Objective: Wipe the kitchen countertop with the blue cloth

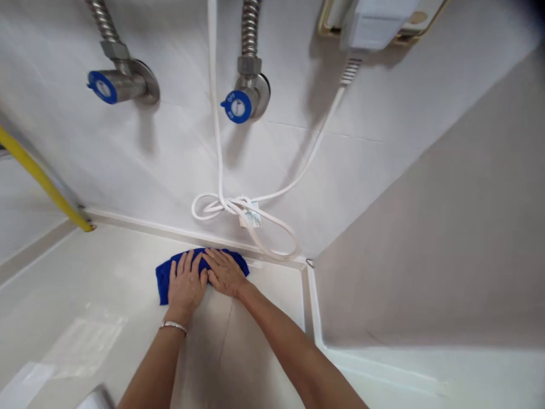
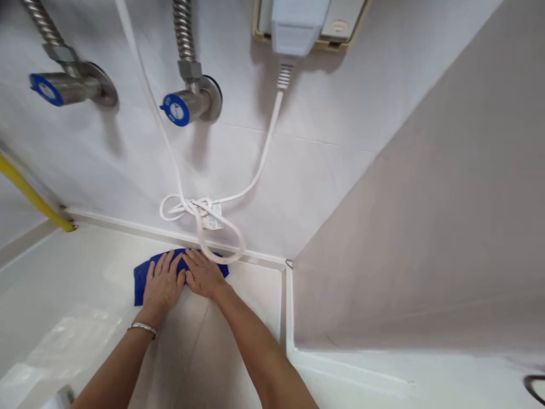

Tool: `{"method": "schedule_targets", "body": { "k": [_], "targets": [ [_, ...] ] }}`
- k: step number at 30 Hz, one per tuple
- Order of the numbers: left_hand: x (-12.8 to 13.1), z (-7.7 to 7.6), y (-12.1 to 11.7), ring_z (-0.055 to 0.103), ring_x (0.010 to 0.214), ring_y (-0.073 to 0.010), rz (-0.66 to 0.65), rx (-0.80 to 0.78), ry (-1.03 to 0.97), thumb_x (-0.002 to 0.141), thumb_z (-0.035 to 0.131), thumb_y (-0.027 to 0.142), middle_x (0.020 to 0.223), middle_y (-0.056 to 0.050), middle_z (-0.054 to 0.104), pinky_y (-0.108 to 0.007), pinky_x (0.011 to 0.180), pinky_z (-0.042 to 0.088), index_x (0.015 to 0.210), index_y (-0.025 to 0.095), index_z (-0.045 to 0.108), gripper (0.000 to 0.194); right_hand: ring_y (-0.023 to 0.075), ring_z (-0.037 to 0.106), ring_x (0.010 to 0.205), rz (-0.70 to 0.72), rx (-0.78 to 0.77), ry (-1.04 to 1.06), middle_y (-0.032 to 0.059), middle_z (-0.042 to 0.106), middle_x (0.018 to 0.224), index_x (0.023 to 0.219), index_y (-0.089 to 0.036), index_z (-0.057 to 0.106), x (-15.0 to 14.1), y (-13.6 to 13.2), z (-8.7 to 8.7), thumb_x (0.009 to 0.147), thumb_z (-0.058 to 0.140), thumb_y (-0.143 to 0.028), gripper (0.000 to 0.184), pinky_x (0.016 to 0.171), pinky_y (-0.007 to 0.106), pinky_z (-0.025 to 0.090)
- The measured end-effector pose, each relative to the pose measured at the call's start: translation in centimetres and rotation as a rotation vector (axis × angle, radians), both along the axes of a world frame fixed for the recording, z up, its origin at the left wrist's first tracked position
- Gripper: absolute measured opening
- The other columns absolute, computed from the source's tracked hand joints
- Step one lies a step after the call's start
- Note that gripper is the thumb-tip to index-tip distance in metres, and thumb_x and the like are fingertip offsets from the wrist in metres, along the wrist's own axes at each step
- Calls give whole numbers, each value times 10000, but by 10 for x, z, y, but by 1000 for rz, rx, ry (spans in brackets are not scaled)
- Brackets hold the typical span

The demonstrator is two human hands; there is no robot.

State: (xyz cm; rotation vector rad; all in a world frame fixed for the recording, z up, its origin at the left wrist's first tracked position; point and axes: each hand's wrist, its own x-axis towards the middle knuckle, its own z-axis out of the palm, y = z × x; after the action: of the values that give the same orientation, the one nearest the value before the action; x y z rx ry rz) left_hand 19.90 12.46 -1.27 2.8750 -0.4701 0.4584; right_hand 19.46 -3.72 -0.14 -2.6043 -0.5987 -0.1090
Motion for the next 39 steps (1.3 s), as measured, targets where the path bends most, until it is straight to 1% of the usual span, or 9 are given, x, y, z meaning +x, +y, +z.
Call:
{"method": "schedule_targets", "body": {
  "k": [5,9,12,15,18,24,30,34,39],
  "targets": [
    [2,-4,-29,366,1439,-310,-151,-18,16,940,385,330,1537,-119,439,-576,1197,279,1440,184,480,529,169,259,1485,-142,45,-18,47,319,1608,1516,-189,329,-29,-30,-5,992,347,-348,547,1257,393,169],
    [-27,-3,-79,360,1447,-308,-238,-71,37,933,417,312,1542,-119,430,-571,1208,268,1426,199,503,513,177,262,1486,-324,-19,-35,50,333,1600,1508,-197,348,-72,-66,-7,983,338,-298,534,1260,454,146],
    [-53,4,-105,379,1441,-283,-311,-124,66,927,444,309,1529,-82,453,-539,1214,290,1402,231,533,490,214,218,1506,-474,-109,-12,46,312,1608,1517,-218,332,-106,-81,-8,988,312,-296,536,1250,536,139],
    [-82,7,-108,412,1422,-260,-362,-150,59,916,462,293,1511,-54,479,-507,1206,327,1393,256,543,486,228,191,1515,-558,-165,34,47,281,1618,1533,-215,290,-138,-80,-12,997,276,-314,546,1242,553,169],
    [-118,5,-94,403,1428,-262,-378,-128,49,907,444,243,1518,-60,469,-523,1201,331,1416,245,515,514,236,171,1520,-542,-177,55,52,229,1633,1543,-207,254,-175,-66,-14,999,264,-325,557,1242,549,178],
    [-215,-4,-51,392,1434,-267,-334,-1,-3,931,391,246,1531,-80,450,-545,1164,367,1458,233,451,531,255,137,1526,-389,-128,47,48,162,1648,1558,-219,190,-266,-38,-9,994,307,-342,589,1247,562,160],
    [-336,-8,-25,387,1433,-262,-316,83,-103,946,403,278,1544,-80,435,-523,1135,388,1490,234,390,546,260,132,1527,-255,-118,-32,37,148,1651,1566,-225,117,-383,-28,-9,984,339,-296,627,1246,559,196],
    [-423,-8,-31,344,1456,-256,-342,139,-145,940,437,295,1581,-70,377,-498,1142,371,1520,247,327,593,259,132,1527,-217,-121,-45,18,115,1654,1569,-237,64,-474,-41,-9,969,346,-254,663,1237,556,241],
    [-517,-1,-66,278,1489,-258,-457,213,-109,948,433,342,1618,-54,295,-490,1155,364,1551,275,231,639,279,209,1508,-257,-165,-55,34,154,1642,1568,-248,68,-584,-84,-7,961,387,-276,686,1199,556,327]
  ]
}}
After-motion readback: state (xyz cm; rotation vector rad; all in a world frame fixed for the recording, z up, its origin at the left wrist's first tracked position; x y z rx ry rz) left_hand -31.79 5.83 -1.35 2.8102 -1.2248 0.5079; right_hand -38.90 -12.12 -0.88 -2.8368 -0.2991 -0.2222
